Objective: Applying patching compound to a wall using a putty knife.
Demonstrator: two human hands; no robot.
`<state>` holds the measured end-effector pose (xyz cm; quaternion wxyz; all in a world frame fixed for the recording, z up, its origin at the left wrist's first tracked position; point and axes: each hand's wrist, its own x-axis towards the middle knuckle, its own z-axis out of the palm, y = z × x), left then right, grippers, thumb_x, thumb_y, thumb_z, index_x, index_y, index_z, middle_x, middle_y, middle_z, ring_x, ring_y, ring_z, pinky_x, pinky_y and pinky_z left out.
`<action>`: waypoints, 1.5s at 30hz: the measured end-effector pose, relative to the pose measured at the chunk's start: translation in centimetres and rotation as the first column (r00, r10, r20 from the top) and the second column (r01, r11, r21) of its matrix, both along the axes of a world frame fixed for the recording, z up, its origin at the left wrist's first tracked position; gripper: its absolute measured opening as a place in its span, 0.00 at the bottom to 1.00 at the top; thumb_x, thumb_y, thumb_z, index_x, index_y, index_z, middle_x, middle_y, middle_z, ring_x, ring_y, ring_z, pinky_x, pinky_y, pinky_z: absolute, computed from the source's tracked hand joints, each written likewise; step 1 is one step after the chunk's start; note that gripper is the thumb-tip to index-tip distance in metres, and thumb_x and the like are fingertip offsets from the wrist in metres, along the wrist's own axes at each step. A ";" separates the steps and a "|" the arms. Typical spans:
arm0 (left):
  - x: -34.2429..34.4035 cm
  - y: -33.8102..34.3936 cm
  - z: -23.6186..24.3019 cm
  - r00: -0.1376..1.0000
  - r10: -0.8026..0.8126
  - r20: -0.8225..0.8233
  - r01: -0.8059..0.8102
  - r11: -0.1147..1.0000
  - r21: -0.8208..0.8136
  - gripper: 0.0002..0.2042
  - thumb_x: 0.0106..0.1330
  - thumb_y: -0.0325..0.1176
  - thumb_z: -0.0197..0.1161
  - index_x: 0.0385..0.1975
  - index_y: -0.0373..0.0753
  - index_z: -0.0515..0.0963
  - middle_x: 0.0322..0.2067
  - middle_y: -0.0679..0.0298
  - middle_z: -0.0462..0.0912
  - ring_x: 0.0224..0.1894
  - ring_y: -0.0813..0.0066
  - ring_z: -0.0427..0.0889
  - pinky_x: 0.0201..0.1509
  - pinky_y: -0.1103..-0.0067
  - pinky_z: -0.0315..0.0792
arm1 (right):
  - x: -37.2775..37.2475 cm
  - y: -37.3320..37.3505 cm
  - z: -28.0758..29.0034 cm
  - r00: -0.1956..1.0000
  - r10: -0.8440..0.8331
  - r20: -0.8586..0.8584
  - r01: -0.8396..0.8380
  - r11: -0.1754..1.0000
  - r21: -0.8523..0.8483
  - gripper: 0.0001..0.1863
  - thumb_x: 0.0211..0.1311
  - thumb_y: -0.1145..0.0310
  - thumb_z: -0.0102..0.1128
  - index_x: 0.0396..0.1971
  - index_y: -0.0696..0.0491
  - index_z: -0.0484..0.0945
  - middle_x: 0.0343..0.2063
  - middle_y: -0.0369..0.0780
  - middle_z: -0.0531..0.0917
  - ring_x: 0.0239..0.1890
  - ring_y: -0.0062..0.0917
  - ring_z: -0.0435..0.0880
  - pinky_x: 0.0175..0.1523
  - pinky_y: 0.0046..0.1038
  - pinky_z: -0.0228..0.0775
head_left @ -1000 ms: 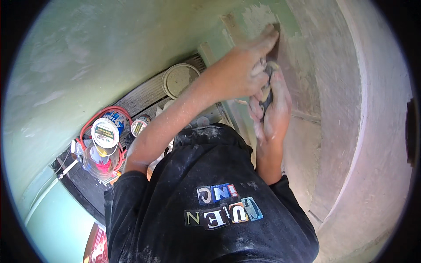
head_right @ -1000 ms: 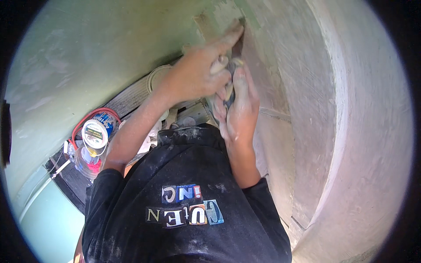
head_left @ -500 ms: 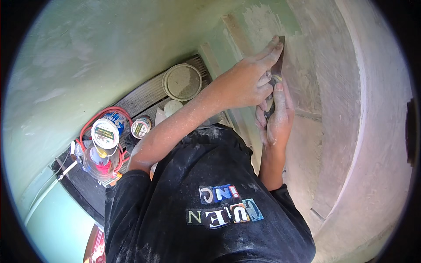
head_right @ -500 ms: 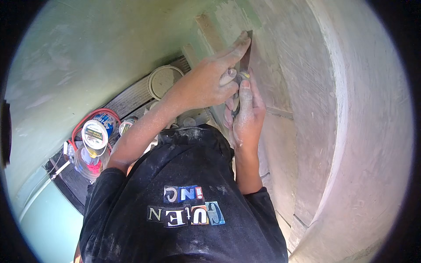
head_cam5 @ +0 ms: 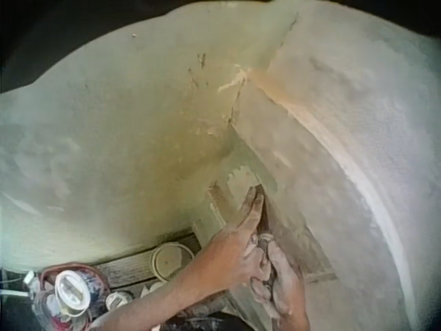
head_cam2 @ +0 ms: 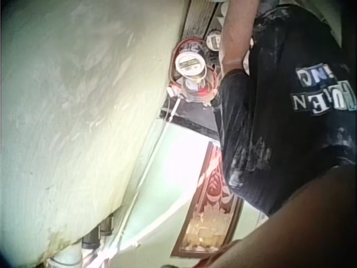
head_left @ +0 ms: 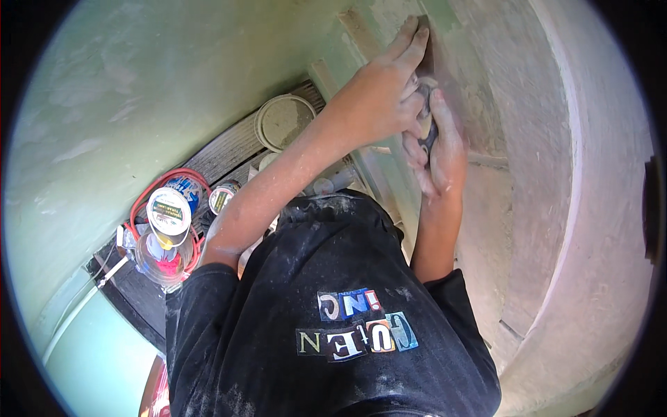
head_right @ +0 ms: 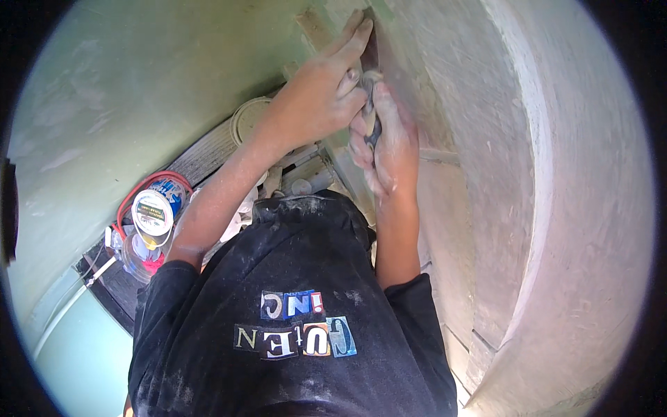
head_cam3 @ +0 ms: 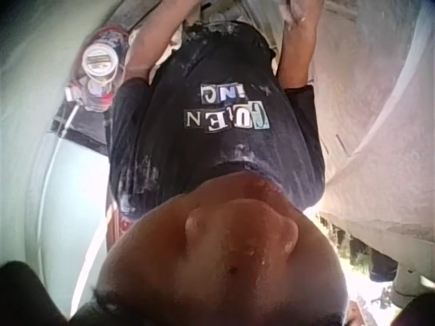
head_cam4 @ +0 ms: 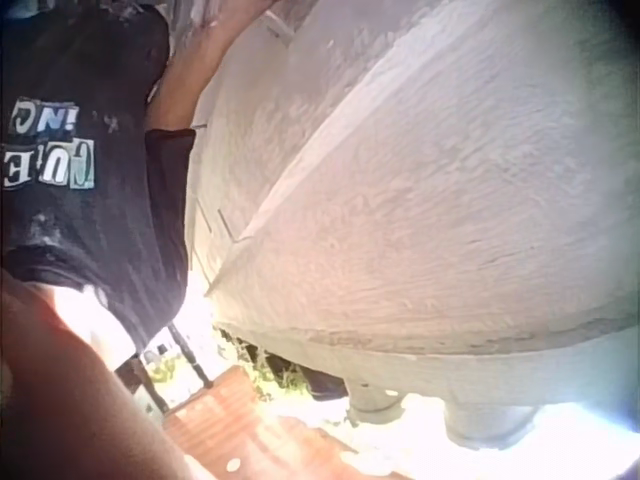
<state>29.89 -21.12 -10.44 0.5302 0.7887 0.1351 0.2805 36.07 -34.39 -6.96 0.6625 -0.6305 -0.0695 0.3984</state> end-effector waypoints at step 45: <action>0.3 0.2 -0.8 0.993 -0.038 0.113 0.041 0.999 -0.026 0.37 0.58 0.26 0.58 0.73 0.33 0.59 0.73 0.43 0.60 0.74 0.49 0.62 0.74 0.70 0.61 | -1.4 0.6 1.0 1.000 -0.008 -0.003 0.008 0.999 0.047 0.15 0.81 0.58 0.44 0.49 0.53 0.73 0.21 0.34 0.72 0.11 0.13 0.62 0.15 0.16 0.49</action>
